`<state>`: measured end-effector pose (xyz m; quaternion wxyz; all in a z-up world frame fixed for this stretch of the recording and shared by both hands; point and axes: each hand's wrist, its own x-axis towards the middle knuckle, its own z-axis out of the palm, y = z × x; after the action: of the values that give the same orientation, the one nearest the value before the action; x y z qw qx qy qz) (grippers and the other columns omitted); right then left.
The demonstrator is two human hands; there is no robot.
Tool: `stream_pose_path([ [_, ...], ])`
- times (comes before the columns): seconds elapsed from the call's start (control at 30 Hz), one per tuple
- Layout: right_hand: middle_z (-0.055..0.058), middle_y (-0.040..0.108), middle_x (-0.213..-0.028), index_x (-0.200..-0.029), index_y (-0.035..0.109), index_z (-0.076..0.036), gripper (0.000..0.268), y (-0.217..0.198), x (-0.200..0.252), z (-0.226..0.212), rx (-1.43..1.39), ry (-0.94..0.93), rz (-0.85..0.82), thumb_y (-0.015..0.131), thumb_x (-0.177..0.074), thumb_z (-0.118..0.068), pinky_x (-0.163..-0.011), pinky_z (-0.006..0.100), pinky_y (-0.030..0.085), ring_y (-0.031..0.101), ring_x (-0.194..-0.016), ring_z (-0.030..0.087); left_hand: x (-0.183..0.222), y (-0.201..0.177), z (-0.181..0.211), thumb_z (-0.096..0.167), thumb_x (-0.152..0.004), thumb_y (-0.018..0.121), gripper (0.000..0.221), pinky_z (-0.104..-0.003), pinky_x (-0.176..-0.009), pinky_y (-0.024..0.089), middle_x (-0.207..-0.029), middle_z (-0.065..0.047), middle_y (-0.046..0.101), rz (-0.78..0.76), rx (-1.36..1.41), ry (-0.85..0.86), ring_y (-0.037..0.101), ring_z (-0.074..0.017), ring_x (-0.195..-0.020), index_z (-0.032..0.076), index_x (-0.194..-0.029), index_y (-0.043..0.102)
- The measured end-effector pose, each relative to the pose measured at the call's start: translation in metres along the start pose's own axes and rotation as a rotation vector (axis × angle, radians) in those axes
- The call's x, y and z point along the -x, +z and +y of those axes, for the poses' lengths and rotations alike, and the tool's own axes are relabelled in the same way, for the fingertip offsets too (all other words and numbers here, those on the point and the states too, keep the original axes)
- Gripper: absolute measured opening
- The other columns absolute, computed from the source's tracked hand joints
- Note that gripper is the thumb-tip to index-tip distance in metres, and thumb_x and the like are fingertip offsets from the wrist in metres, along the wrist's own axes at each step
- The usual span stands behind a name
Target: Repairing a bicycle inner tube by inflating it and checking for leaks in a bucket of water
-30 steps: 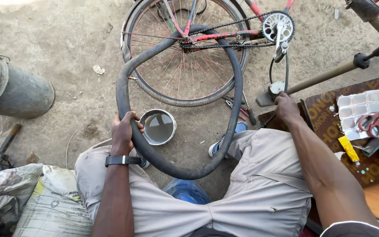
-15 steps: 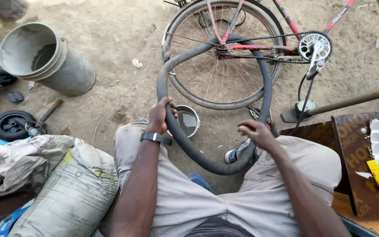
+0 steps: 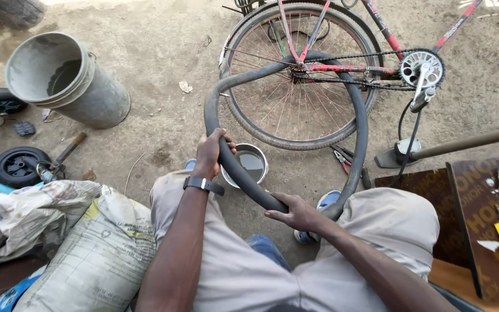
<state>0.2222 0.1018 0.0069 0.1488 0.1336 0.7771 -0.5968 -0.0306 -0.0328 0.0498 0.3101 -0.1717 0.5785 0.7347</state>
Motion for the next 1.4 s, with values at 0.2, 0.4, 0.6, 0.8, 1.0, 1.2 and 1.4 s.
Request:
stream_pose_path([
  [0.2,0.027,0.062,-0.135,-0.148,0.048,-0.004,0.077,-0.009,-0.060,-0.015,-0.040,0.220,-0.235,0.072,-0.092,-0.052,-0.106,0.051,0.051,0.058,-0.129,0.042,-0.063,0.020,-0.014,0.009,-0.081,0.067,0.047,-0.033,-0.055,0.065,-0.085,-0.015,0.061,0.083,-0.276,0.016,0.069,-0.0211,-0.061,-0.001,-0.119,0.042],
  [0.4,0.007,0.066,-0.090,-0.109,0.052,-0.019,0.044,-0.051,-0.079,-0.047,0.143,0.295,-0.450,0.061,-0.095,-0.059,-0.073,0.038,0.043,0.062,-0.081,0.024,-0.072,0.036,0.034,0.023,-0.081,0.060,0.057,-0.032,-0.073,0.048,-0.099,0.000,0.061,0.447,-0.636,0.057,0.061,-0.0152,-0.071,0.015,-0.136,0.046],
  [0.6,0.000,0.069,-0.131,-0.130,0.061,-0.026,0.062,-0.090,-0.099,-0.035,0.100,0.488,-0.361,0.069,-0.081,-0.062,-0.092,0.035,0.046,0.065,-0.117,0.020,-0.122,0.003,-0.027,0.017,-0.090,0.062,0.035,-0.030,-0.047,0.048,-0.081,-0.007,0.071,0.533,-0.620,0.049,0.063,-0.0136,-0.054,0.018,-0.114,0.037],
  [0.8,0.003,0.070,-0.123,-0.131,0.060,-0.037,0.067,-0.083,-0.067,0.013,0.203,0.672,-0.170,0.073,-0.074,-0.069,-0.095,0.041,0.049,0.065,-0.116,0.027,-0.093,-0.018,-0.099,0.050,-0.086,0.064,0.061,-0.053,-0.087,0.046,-0.113,-0.028,0.068,0.373,-1.187,-0.228,0.063,-0.0512,-0.108,0.004,-0.119,0.042],
  [1.0,0.003,0.076,-0.112,-0.123,0.066,-0.042,0.056,-0.030,-0.044,0.043,0.430,0.656,0.230,0.071,-0.074,-0.068,-0.091,0.047,0.054,0.071,-0.102,0.034,-0.064,0.004,-0.029,0.050,-0.098,0.054,0.049,-0.033,-0.052,0.058,-0.087,-0.018,0.079,-0.376,-0.997,-0.969,0.077,-0.0257,-0.068,0.003,-0.100,0.068],
  [1.2,-0.002,0.075,-0.100,-0.114,0.071,-0.033,0.058,-0.009,-0.023,-0.013,0.681,0.573,0.558,0.082,-0.061,-0.054,-0.096,0.045,0.048,0.069,-0.102,0.025,-0.087,0.016,0.095,0.040,-0.102,0.053,0.035,-0.029,-0.055,0.058,-0.089,-0.017,0.078,-0.546,-0.728,-0.570,0.076,-0.0221,-0.069,0.007,-0.105,0.065],
  [1.4,-0.001,0.073,-0.095,-0.108,0.075,-0.027,0.047,-0.003,-0.054,-0.090,0.698,0.519,0.976,0.074,-0.062,-0.040,-0.094,0.045,0.046,0.062,-0.095,0.029,-0.162,0.023,0.174,0.020,-0.104,0.054,0.019,-0.017,-0.052,0.049,-0.080,-0.002,0.072,-0.499,-1.443,-0.243,0.065,-0.0078,-0.064,0.013,-0.097,0.070],
])
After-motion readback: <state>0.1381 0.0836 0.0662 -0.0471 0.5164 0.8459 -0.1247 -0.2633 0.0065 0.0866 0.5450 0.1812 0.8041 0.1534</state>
